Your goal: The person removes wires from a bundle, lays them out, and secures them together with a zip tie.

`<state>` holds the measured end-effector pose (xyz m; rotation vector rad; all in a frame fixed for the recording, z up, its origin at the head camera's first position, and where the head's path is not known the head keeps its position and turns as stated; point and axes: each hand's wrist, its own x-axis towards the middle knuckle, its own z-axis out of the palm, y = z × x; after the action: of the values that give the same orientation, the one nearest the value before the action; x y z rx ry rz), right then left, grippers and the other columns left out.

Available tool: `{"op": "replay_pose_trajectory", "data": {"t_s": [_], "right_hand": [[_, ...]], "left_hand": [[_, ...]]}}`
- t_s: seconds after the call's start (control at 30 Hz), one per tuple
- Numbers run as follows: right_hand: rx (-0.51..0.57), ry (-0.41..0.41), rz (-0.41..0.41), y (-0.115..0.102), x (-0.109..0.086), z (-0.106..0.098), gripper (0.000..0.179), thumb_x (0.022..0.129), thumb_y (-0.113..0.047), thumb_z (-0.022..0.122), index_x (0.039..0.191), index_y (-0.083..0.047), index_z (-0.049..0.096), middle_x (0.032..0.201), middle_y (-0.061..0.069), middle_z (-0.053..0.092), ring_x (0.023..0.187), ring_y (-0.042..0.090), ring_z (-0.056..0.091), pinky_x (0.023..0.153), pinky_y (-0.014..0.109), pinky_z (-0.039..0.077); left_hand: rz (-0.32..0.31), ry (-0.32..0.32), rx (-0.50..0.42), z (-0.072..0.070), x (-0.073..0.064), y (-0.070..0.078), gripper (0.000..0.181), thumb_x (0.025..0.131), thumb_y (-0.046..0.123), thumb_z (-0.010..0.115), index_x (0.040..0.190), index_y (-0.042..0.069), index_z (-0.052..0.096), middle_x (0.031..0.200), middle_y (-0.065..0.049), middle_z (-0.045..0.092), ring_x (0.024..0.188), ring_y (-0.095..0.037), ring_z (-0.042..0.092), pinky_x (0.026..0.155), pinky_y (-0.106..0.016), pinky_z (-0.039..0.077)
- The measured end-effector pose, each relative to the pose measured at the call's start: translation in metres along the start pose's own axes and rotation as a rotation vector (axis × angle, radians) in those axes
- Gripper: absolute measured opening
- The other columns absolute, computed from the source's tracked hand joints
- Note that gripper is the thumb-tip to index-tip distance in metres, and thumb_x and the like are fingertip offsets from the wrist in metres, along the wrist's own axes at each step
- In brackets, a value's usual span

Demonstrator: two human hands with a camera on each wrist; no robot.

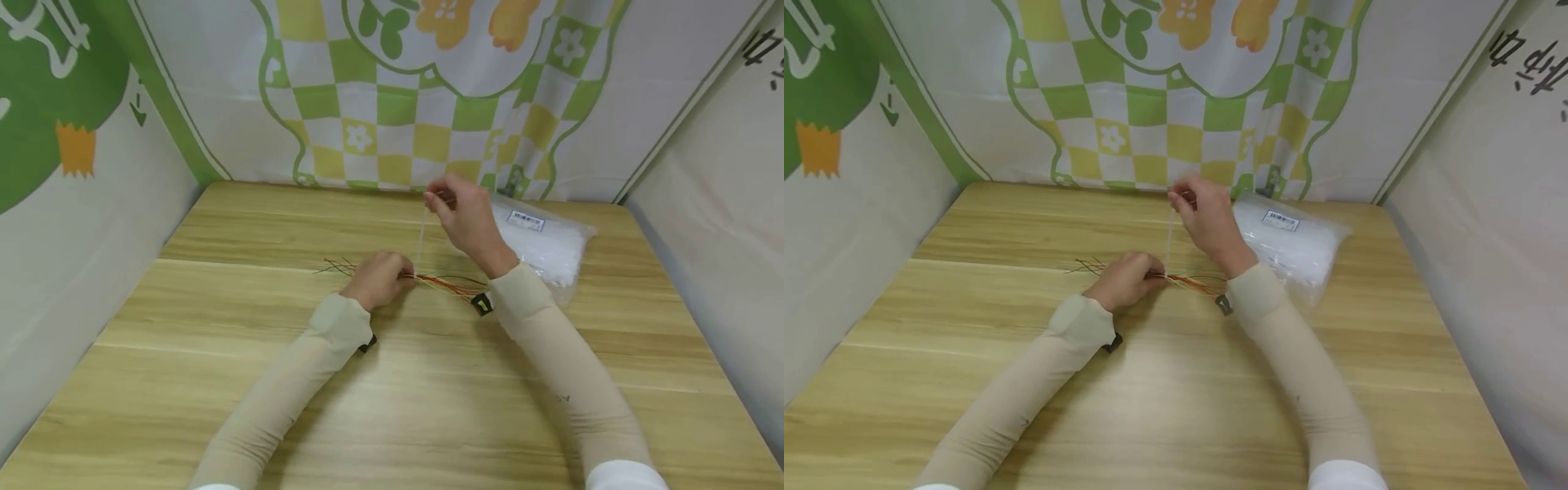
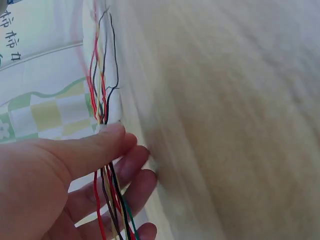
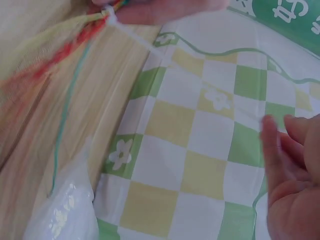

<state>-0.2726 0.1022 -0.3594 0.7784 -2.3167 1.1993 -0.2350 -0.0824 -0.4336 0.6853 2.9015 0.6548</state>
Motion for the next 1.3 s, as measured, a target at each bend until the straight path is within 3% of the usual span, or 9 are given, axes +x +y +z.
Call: {"op": "replay_pose_trajectory", "data": {"t_s": [0.23, 0.43, 0.53, 0.63, 0.8, 0.9, 1.1, 1.2, 1.3], "right_hand": [[-0.193, -0.333, 0.185, -0.012, -0.016, -0.001, 0.041, 0.109, -0.024, 0.061, 0.140, 0.003, 0.062, 0.141, 0.022, 0.065, 0.120, 0.035, 0.071, 0.100, 0.048, 0.059], [-0.585, -0.572, -0.066, -0.008, -0.040, 0.015, 0.033, 0.108, -0.023, 0.061, 0.128, 0.003, 0.066, 0.124, 0.019, 0.072, 0.116, 0.037, 0.070, 0.101, 0.050, 0.055], [-0.780, -0.568, -0.182, -0.001, -0.052, 0.027, 0.024, 0.108, -0.025, 0.063, 0.115, -0.002, 0.067, 0.106, 0.013, 0.073, 0.101, 0.032, 0.073, 0.090, 0.047, 0.057], [-0.892, -0.524, -0.224, 0.006, -0.061, 0.035, 0.017, 0.107, -0.023, 0.064, 0.109, -0.006, 0.064, 0.097, 0.009, 0.071, 0.093, 0.028, 0.071, 0.086, 0.043, 0.054], [-0.866, -0.496, -0.224, 0.014, -0.071, 0.040, 0.013, 0.110, -0.015, 0.055, 0.102, -0.005, 0.054, 0.083, 0.008, 0.055, 0.070, 0.023, 0.057, 0.063, 0.034, 0.045], [-0.807, -0.476, -0.235, 0.019, -0.076, 0.041, 0.017, 0.112, -0.016, 0.052, 0.098, -0.005, 0.050, 0.079, 0.007, 0.049, 0.060, 0.021, 0.051, 0.049, 0.030, 0.040], [-0.782, -0.415, -0.357, 0.026, -0.080, 0.037, 0.022, 0.111, -0.024, 0.055, 0.095, -0.009, 0.051, 0.066, 0.004, 0.050, 0.050, 0.017, 0.048, 0.042, 0.033, 0.041], [-0.712, -0.428, -0.374, 0.029, -0.080, 0.032, 0.015, 0.108, -0.017, 0.057, 0.094, -0.013, 0.052, 0.061, 0.001, 0.053, 0.050, 0.015, 0.049, 0.044, 0.035, 0.044], [-0.659, -0.440, -0.360, 0.030, -0.079, 0.027, 0.011, 0.102, -0.010, 0.061, 0.095, -0.016, 0.055, 0.063, 0.001, 0.063, 0.053, 0.019, 0.059, 0.048, 0.039, 0.049]], "left_hand": [[-0.041, 0.003, 0.077, -0.006, 0.000, 0.003, 0.013, 0.102, 0.022, 0.072, 0.105, 0.012, 0.080, 0.111, -0.004, 0.079, 0.105, -0.024, 0.074, 0.093, -0.043, 0.059], [-0.038, 0.023, 0.091, -0.015, 0.001, 0.003, 0.012, 0.104, 0.017, 0.069, 0.104, 0.010, 0.078, 0.107, -0.006, 0.078, 0.099, -0.025, 0.073, 0.088, -0.044, 0.059], [-0.014, 0.029, 0.096, -0.019, 0.002, 0.003, 0.016, 0.106, 0.013, 0.064, 0.101, 0.007, 0.078, 0.101, -0.007, 0.077, 0.090, -0.023, 0.070, 0.082, -0.042, 0.057], [0.007, 0.021, 0.091, -0.022, 0.002, 0.002, 0.020, 0.108, 0.011, 0.060, 0.098, 0.005, 0.076, 0.096, -0.008, 0.075, 0.084, -0.022, 0.065, 0.078, -0.040, 0.054], [0.036, -0.018, 0.126, -0.024, -0.006, 0.000, 0.015, 0.107, 0.006, 0.059, 0.104, 0.004, 0.074, 0.104, -0.009, 0.074, 0.094, -0.025, 0.069, 0.082, -0.039, 0.056], [0.090, -0.029, 0.260, -0.023, -0.013, -0.002, 0.014, 0.106, 0.002, 0.059, 0.112, 0.007, 0.071, 0.111, -0.007, 0.075, 0.101, -0.025, 0.071, 0.084, -0.038, 0.060], [0.272, 0.051, 0.555, -0.022, -0.022, -0.009, 0.008, 0.104, 0.005, 0.064, 0.105, 0.011, 0.069, 0.087, 0.000, 0.075, 0.065, -0.011, 0.056, 0.053, -0.028, 0.048], [0.316, 0.070, 0.564, -0.024, -0.023, -0.011, 0.013, 0.101, 0.003, 0.066, 0.095, 0.015, 0.068, 0.079, 0.003, 0.073, 0.058, -0.008, 0.047, 0.048, -0.025, 0.040], [0.335, 0.039, 0.512, -0.029, -0.023, -0.012, 0.018, 0.097, -0.003, 0.065, 0.092, 0.015, 0.066, 0.081, 0.002, 0.075, 0.058, -0.009, 0.052, 0.049, -0.026, 0.041]]}}
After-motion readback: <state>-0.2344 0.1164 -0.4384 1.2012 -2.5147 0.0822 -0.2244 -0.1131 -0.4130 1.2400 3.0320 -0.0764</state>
